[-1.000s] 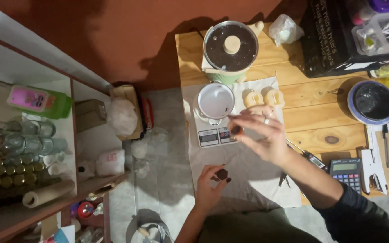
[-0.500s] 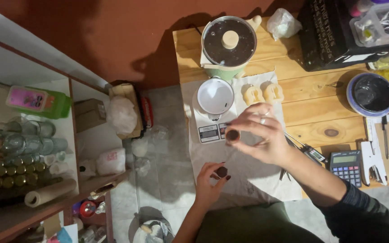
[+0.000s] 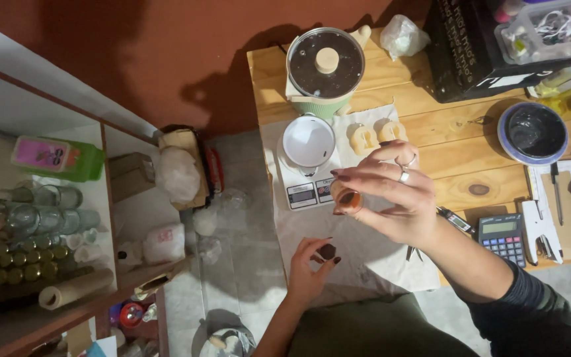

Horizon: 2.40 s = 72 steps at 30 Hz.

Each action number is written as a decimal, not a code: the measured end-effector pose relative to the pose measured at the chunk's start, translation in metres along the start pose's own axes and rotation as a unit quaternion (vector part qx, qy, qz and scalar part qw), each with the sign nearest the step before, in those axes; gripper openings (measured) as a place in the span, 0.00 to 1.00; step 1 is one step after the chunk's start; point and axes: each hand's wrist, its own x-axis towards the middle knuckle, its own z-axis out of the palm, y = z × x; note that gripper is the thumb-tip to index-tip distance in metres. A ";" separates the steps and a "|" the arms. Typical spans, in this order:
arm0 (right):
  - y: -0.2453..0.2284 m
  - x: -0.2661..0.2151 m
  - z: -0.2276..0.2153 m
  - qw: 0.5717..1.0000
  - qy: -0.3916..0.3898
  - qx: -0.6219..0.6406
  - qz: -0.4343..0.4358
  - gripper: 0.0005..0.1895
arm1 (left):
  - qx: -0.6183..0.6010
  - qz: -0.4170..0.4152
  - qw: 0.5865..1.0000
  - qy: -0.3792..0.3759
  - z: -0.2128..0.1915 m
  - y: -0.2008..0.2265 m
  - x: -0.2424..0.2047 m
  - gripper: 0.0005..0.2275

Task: Measuring and transferring fragrance oils using a dropper and a digital scale in a candle-making workshop.

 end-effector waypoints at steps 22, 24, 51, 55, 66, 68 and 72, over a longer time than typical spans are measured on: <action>0.020 -0.026 0.008 0.998 -0.038 0.009 0.053 0.20 | 0.002 -0.008 1.000 0.011 0.002 -0.002 -0.006 0.18; 0.025 -0.030 0.013 0.996 -0.050 -0.005 0.070 0.20 | -0.003 0.018 1.000 0.022 0.001 0.002 -0.002 0.19; 0.037 -0.037 0.017 0.995 -0.056 -0.007 0.079 0.21 | -0.014 -0.015 1.000 0.023 0.001 0.003 0.002 0.18; 0.039 -0.037 0.018 0.994 -0.063 0.012 0.086 0.22 | -0.002 -0.007 1.000 0.020 0.000 0.007 0.001 0.18; 0.047 -0.055 0.032 0.984 -0.061 0.099 0.136 0.23 | 0.020 -0.030 0.999 0.028 0.003 0.002 -0.002 0.19; 0.047 -0.052 0.030 0.985 -0.065 0.095 0.129 0.23 | 0.016 -0.069 0.997 0.019 0.001 0.018 0.004 0.19; 0.046 -0.048 0.029 0.989 -0.069 0.069 0.113 0.22 | 0.003 -0.039 0.999 0.011 0.002 0.007 0.000 0.19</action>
